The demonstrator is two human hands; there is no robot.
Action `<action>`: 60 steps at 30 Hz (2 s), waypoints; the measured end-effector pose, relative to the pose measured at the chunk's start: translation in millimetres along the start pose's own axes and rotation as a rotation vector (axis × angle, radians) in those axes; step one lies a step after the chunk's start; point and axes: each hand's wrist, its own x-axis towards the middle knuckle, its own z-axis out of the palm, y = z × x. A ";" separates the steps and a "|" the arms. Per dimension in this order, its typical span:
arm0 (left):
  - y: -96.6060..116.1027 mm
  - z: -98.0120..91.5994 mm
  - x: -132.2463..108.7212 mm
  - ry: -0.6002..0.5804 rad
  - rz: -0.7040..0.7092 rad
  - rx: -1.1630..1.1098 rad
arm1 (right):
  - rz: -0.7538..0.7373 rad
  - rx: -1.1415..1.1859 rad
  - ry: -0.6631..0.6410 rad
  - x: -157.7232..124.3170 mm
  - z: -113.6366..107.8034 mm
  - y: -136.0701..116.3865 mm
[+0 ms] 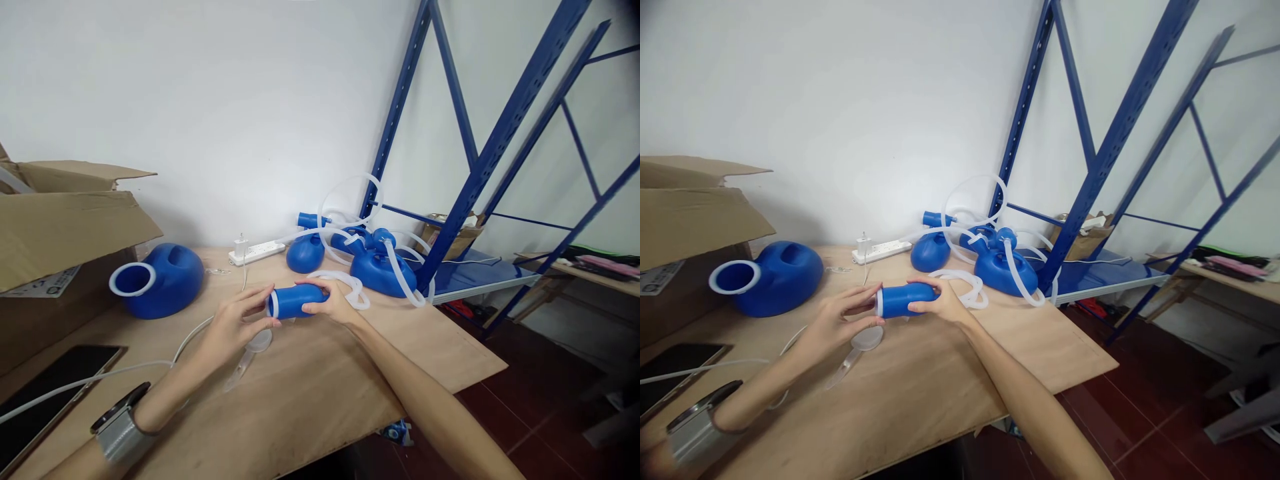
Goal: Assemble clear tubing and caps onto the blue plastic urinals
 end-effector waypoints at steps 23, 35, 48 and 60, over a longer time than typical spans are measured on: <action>-14.0 -14.7 -9.1 -0.616 -0.155 0.496 | 0.165 0.255 -0.034 4.4 -42.7 32.1; 15.5 -9.2 8.1 -0.010 -0.157 -0.038 | 0.284 0.446 -0.099 -0.1 -15.9 12.4; 18.8 0.8 -1.6 -0.059 -0.058 0.003 | 0.545 0.481 -0.465 -4.8 9.4 4.2; 19.0 8.7 -11.6 -0.153 0.088 0.011 | 0.755 0.395 -0.538 -4.3 25.1 -16.4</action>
